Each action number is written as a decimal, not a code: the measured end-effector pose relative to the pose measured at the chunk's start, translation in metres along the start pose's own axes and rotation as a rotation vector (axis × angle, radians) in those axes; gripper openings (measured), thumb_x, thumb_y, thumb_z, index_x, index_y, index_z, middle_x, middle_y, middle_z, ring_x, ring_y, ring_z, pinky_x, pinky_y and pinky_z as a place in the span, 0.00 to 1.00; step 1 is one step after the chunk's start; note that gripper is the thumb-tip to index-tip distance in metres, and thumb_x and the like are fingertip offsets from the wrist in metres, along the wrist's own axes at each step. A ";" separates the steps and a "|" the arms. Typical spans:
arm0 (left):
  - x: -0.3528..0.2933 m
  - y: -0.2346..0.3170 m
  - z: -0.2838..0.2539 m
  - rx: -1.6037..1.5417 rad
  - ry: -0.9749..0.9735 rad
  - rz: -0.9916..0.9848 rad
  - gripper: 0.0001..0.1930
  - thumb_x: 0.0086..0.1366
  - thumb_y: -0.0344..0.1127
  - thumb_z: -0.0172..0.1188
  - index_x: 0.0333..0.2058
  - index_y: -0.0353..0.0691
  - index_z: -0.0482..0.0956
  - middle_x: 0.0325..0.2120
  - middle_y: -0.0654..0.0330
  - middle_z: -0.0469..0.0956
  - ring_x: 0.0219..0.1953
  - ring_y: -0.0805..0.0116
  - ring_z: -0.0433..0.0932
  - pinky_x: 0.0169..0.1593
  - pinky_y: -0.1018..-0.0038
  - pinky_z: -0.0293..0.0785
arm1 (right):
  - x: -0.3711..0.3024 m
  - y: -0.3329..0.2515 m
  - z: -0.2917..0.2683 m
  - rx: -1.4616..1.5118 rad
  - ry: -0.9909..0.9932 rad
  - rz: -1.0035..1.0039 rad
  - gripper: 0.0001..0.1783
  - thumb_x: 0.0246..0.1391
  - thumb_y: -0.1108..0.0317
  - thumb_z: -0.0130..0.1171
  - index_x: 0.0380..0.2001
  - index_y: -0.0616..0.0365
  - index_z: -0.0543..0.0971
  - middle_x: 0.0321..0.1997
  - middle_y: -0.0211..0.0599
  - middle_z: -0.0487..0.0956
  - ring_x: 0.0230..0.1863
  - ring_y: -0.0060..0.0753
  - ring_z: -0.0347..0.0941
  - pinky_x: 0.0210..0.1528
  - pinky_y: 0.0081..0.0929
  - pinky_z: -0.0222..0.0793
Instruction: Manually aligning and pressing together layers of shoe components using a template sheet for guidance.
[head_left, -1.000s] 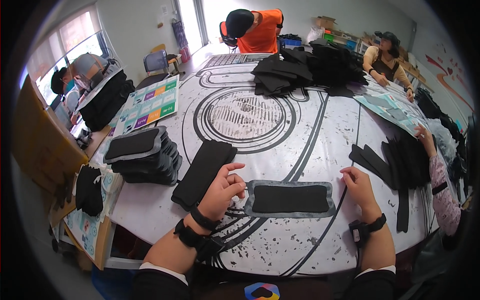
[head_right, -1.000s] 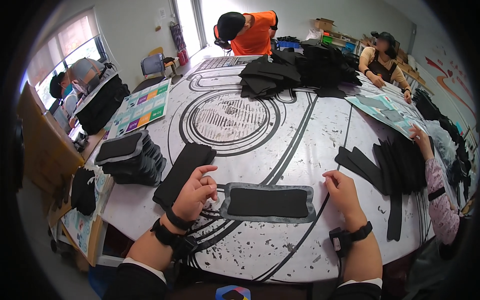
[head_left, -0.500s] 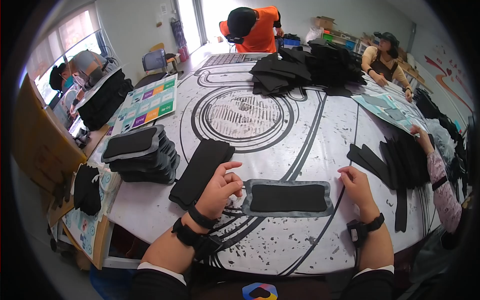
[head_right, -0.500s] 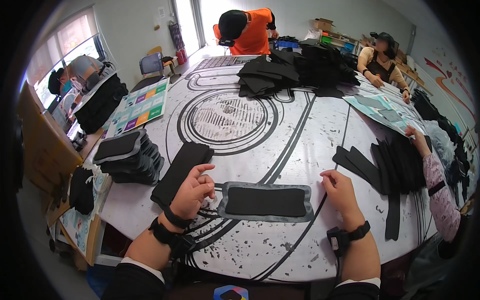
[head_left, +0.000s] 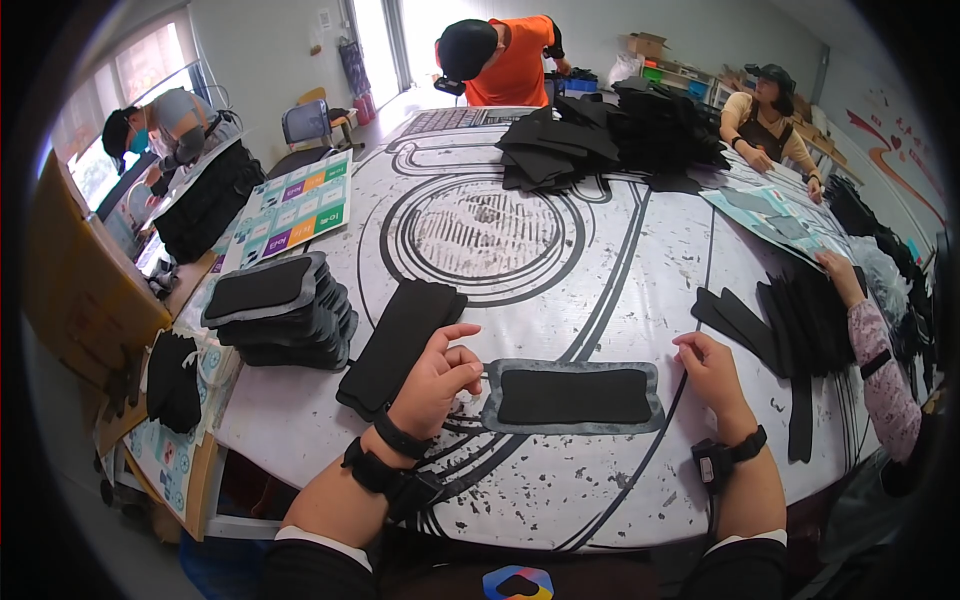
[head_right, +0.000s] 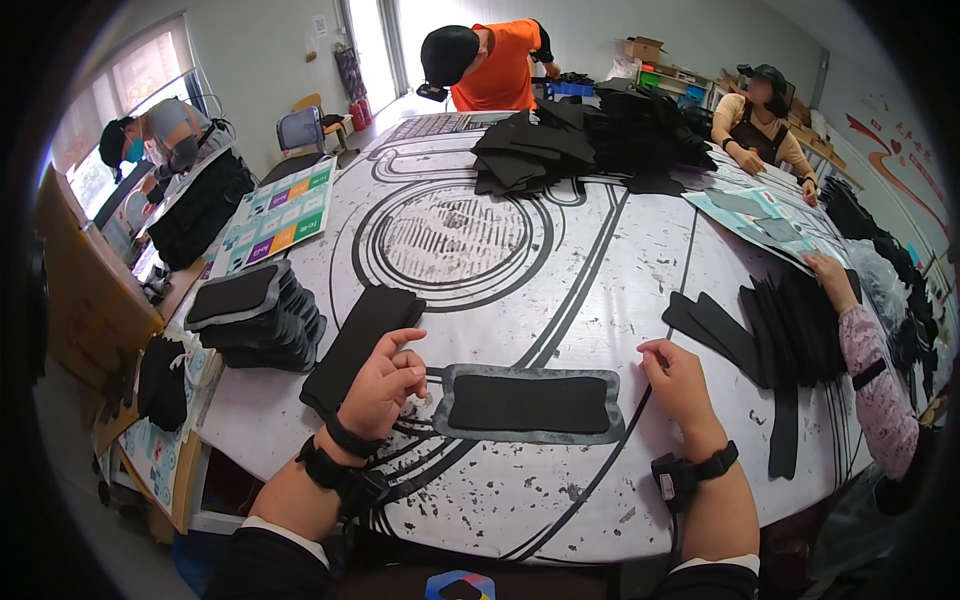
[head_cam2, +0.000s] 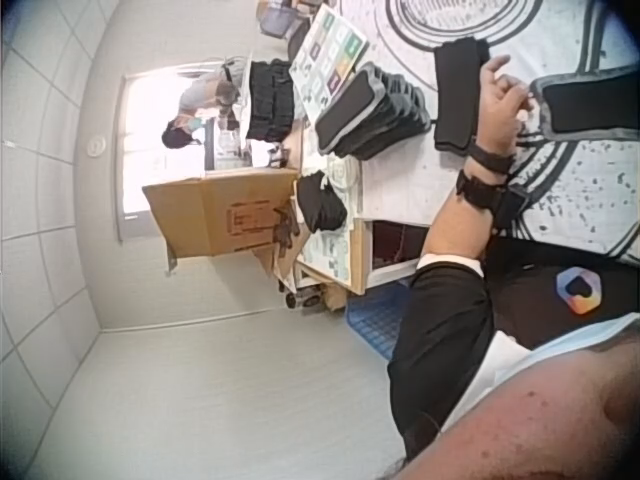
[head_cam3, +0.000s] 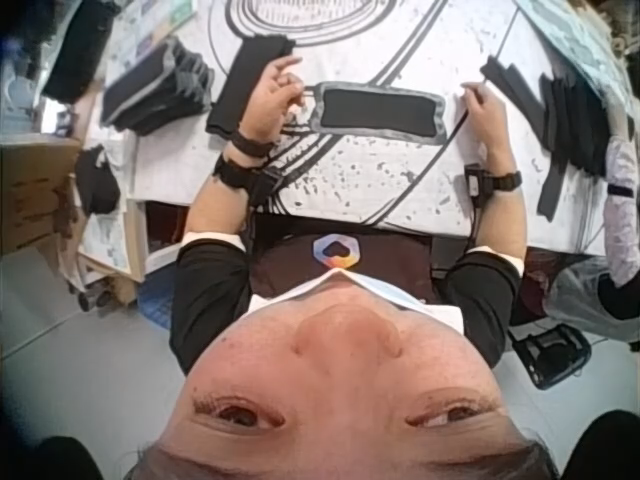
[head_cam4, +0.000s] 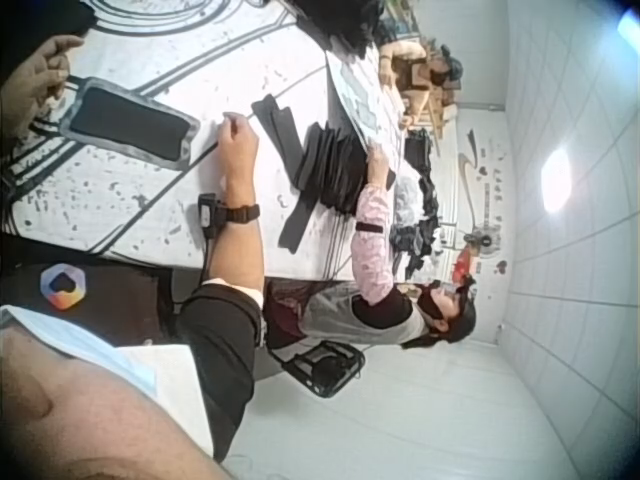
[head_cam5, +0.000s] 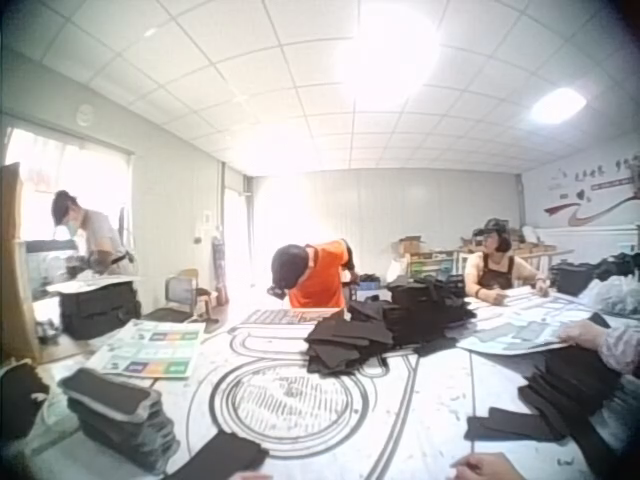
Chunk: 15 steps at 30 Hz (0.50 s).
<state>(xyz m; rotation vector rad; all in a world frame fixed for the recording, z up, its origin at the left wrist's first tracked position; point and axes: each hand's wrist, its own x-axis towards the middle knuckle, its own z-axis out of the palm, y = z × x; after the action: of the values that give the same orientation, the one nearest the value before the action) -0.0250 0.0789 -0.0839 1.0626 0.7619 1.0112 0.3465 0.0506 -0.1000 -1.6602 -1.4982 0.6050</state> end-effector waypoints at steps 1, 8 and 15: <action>0.000 0.000 0.000 -0.002 0.002 -0.001 0.23 0.58 0.25 0.50 0.53 0.35 0.59 0.25 0.63 0.69 0.27 0.73 0.68 0.36 0.79 0.65 | 0.000 -0.001 0.000 -0.002 -0.001 -0.002 0.09 0.55 0.72 0.50 0.35 0.64 0.77 0.25 0.33 0.77 0.29 0.20 0.74 0.34 0.17 0.67; 0.000 -0.001 -0.001 0.001 0.008 0.011 0.23 0.58 0.25 0.50 0.53 0.35 0.59 0.24 0.63 0.68 0.27 0.73 0.69 0.36 0.79 0.66 | -0.001 -0.003 0.000 -0.003 -0.003 0.001 0.09 0.55 0.71 0.50 0.35 0.63 0.77 0.25 0.33 0.78 0.30 0.21 0.74 0.34 0.17 0.67; 0.001 -0.002 -0.002 -0.015 0.003 0.001 0.23 0.58 0.24 0.50 0.53 0.35 0.59 0.24 0.63 0.68 0.27 0.73 0.69 0.36 0.78 0.67 | -0.001 -0.003 0.001 0.011 -0.002 0.003 0.09 0.55 0.72 0.50 0.35 0.64 0.77 0.25 0.33 0.78 0.29 0.21 0.74 0.34 0.18 0.67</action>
<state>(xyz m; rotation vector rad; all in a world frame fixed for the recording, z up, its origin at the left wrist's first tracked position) -0.0255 0.0803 -0.0864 1.0485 0.7554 1.0186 0.3439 0.0501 -0.0986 -1.6538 -1.4918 0.6156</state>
